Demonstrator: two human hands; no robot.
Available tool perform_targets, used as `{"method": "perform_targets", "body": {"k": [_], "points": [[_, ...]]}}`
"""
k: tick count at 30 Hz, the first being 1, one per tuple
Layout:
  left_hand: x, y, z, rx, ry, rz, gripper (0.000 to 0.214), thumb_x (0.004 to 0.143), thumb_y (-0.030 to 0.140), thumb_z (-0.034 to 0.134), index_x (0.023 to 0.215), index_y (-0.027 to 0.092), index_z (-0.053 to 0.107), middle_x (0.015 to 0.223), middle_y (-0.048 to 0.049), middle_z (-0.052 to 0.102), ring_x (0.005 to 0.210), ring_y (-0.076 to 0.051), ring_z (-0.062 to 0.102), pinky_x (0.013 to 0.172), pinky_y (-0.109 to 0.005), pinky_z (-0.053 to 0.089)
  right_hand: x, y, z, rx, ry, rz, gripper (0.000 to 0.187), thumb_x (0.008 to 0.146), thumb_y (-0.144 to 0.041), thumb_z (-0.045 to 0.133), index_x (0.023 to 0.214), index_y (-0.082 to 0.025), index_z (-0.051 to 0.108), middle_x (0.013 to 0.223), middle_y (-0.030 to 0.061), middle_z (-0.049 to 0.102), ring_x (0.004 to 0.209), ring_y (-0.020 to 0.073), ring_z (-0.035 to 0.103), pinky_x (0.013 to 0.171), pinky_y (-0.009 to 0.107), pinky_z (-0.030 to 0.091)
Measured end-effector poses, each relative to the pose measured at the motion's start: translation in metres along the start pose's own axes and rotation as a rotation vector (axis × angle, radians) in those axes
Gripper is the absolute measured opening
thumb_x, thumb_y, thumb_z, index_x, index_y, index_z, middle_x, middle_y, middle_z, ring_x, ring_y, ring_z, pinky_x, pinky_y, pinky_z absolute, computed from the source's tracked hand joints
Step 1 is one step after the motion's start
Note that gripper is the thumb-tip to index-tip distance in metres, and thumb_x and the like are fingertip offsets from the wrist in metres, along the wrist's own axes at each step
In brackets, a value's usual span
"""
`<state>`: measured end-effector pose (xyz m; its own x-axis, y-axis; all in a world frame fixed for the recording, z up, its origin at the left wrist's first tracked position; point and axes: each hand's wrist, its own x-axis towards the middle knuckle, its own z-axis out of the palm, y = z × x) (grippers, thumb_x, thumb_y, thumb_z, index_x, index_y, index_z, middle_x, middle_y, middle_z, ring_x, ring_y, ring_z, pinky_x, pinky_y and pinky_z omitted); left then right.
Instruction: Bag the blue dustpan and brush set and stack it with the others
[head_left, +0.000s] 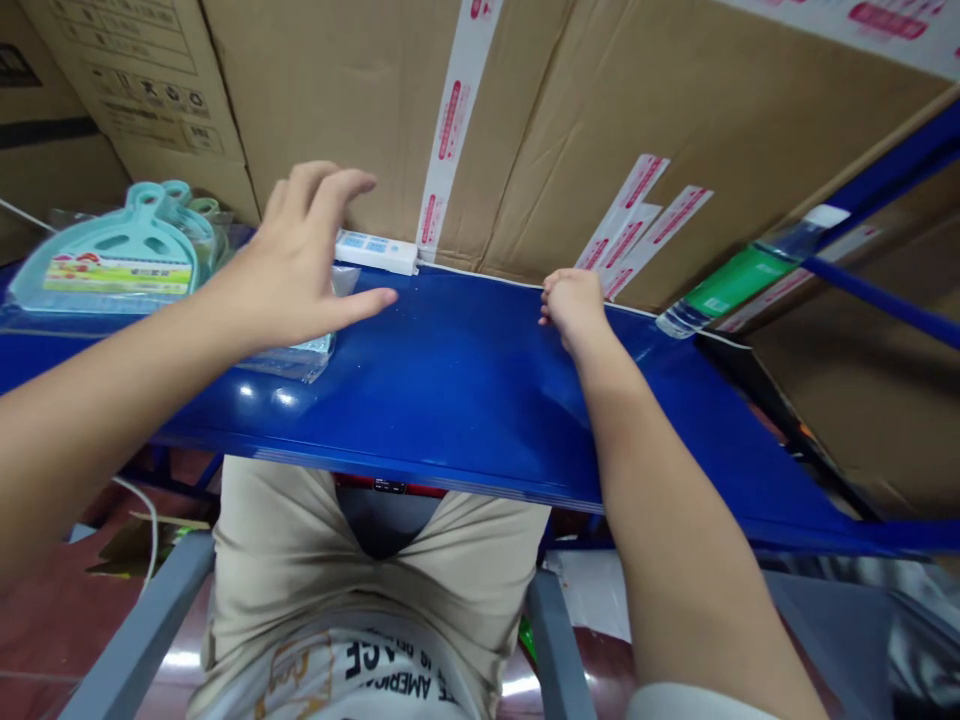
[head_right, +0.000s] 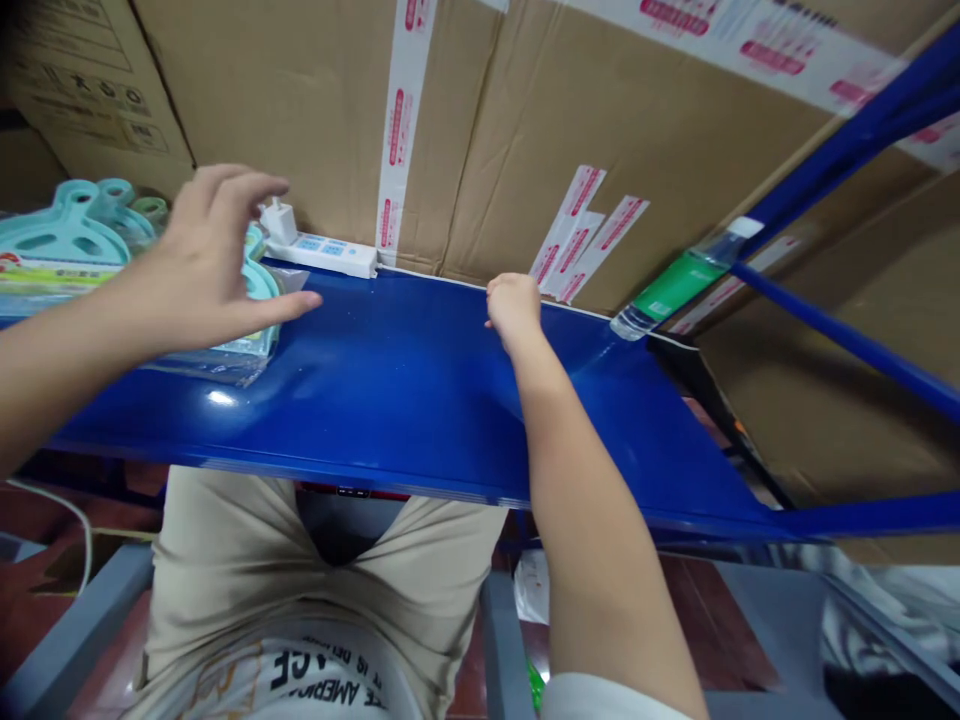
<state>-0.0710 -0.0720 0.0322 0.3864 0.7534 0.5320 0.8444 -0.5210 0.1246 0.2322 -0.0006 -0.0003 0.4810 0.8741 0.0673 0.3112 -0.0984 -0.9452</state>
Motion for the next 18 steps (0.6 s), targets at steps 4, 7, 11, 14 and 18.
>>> {"method": "perform_targets", "body": {"k": [4,7,11,14,18], "points": [[0.037,0.015,0.039,-0.200,0.075,-0.076,0.071,0.089,0.053,0.071,0.143,0.010,0.054,0.140,-0.0218,0.067,0.122,-0.028,0.068,0.107,-0.041,0.054,-0.007,0.006,0.008,-0.136,-0.039,-0.076,0.028,0.083,-0.001,0.059,0.072,-0.024,0.050,0.064,-0.0062,0.053,0.054,0.0107,0.050,0.049,0.021,0.041],[0.055,0.015,0.066,-0.208,0.061,-0.039,0.035,0.090,0.051,0.069,0.109,0.022,0.067,0.102,-0.0087,0.076,0.096,-0.025,0.070,0.092,-0.040,0.055,-0.003,0.012,0.010,-0.244,0.020,-0.169,0.039,0.080,-0.011,0.077,0.069,-0.025,0.043,0.061,-0.0078,0.042,0.057,0.0109,0.041,0.052,0.024,0.032],[0.060,0.008,0.084,-0.218,0.074,0.002,0.024,0.091,0.047,0.063,0.077,0.027,0.060,0.071,-0.0027,0.063,0.083,-0.025,0.068,0.084,-0.039,0.053,-0.003,0.013,0.012,-0.191,0.047,-0.159,0.053,0.078,-0.017,0.081,0.069,-0.028,0.030,0.060,-0.0091,0.027,0.057,0.0110,0.028,0.052,0.028,0.025],[0.056,0.007,0.083,-0.202,0.029,0.002,0.035,0.093,0.039,0.052,0.062,0.028,0.041,0.061,-0.0015,0.052,0.077,-0.024,0.066,0.084,-0.039,0.052,-0.014,0.008,0.018,-0.128,0.003,-0.107,0.051,0.079,-0.005,0.068,0.067,-0.029,0.024,0.061,-0.0083,0.021,0.055,0.0112,0.025,0.051,0.029,0.024],[0.050,0.005,0.076,-0.183,0.011,0.028,0.038,0.092,0.034,0.047,0.058,0.029,0.030,0.057,-0.0009,0.046,0.070,-0.023,0.063,0.081,-0.040,0.052,-0.029,0.003,0.027,-0.121,-0.019,-0.168,0.049,0.075,0.005,0.055,0.062,-0.027,0.021,0.059,-0.0071,0.017,0.056,0.0115,0.020,0.053,0.029,0.019]]}}
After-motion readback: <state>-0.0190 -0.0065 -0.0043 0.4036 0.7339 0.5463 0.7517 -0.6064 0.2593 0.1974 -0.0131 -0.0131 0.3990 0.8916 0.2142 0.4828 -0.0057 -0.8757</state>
